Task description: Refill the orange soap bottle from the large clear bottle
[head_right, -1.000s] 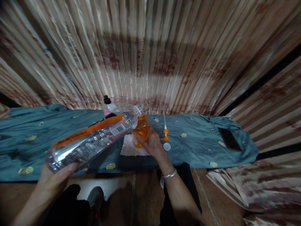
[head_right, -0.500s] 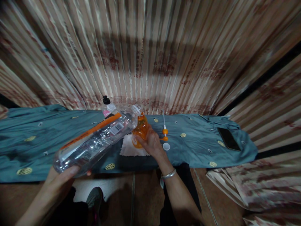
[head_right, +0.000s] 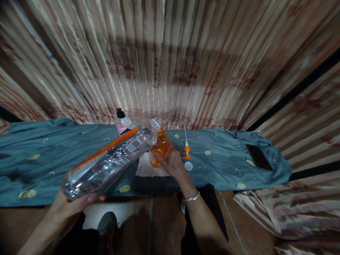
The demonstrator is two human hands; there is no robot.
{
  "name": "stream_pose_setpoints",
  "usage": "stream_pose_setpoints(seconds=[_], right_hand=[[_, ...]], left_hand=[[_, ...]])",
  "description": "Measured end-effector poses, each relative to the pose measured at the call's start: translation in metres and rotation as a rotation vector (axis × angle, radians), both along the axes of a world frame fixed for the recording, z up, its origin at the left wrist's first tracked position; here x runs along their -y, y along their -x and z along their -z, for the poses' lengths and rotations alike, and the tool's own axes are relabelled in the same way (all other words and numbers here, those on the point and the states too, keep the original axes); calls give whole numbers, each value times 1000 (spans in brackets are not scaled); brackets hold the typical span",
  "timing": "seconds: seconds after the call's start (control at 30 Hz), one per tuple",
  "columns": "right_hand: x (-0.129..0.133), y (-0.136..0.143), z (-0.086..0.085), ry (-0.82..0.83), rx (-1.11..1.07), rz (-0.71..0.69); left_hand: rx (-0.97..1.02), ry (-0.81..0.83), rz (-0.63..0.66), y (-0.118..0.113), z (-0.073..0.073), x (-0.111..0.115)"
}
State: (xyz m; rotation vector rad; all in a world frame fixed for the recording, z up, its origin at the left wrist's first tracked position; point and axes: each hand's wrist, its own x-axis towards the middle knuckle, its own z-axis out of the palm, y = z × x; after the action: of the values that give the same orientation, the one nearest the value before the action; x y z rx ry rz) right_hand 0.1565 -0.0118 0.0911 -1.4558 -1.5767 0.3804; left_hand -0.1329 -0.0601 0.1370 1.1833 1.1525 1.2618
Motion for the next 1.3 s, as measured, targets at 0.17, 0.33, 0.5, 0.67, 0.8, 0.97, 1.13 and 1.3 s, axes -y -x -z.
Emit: stream_pose_setpoints(seconds=[0.17,0.33,0.5,0.67,0.8,0.97,1.13,1.3], right_hand=[[1,0,0,23,4,-10],[1,1,2,0,-9,3],[0,1,6,-12,8,-2],[-1,0,9,-27,14,11],[-3,-1,12,-38,9,-2],[-4,-1,13,-51,-13,-15],[-2,-1,11,-30,4,-21],[-2,-1,8,-15,28,1]], left_hand=[[135,122,-33,-10,-22,6],[117,134,-17,-9,-25,7],[106,159,-33,-6,-23,6],[69,107,-22,-4,-22,5],[69,101,-23,-4,-23,5],[92,116,7,-1,-20,6],[97,157,12,3,-21,8],[88,178,-63,0,-25,9]])
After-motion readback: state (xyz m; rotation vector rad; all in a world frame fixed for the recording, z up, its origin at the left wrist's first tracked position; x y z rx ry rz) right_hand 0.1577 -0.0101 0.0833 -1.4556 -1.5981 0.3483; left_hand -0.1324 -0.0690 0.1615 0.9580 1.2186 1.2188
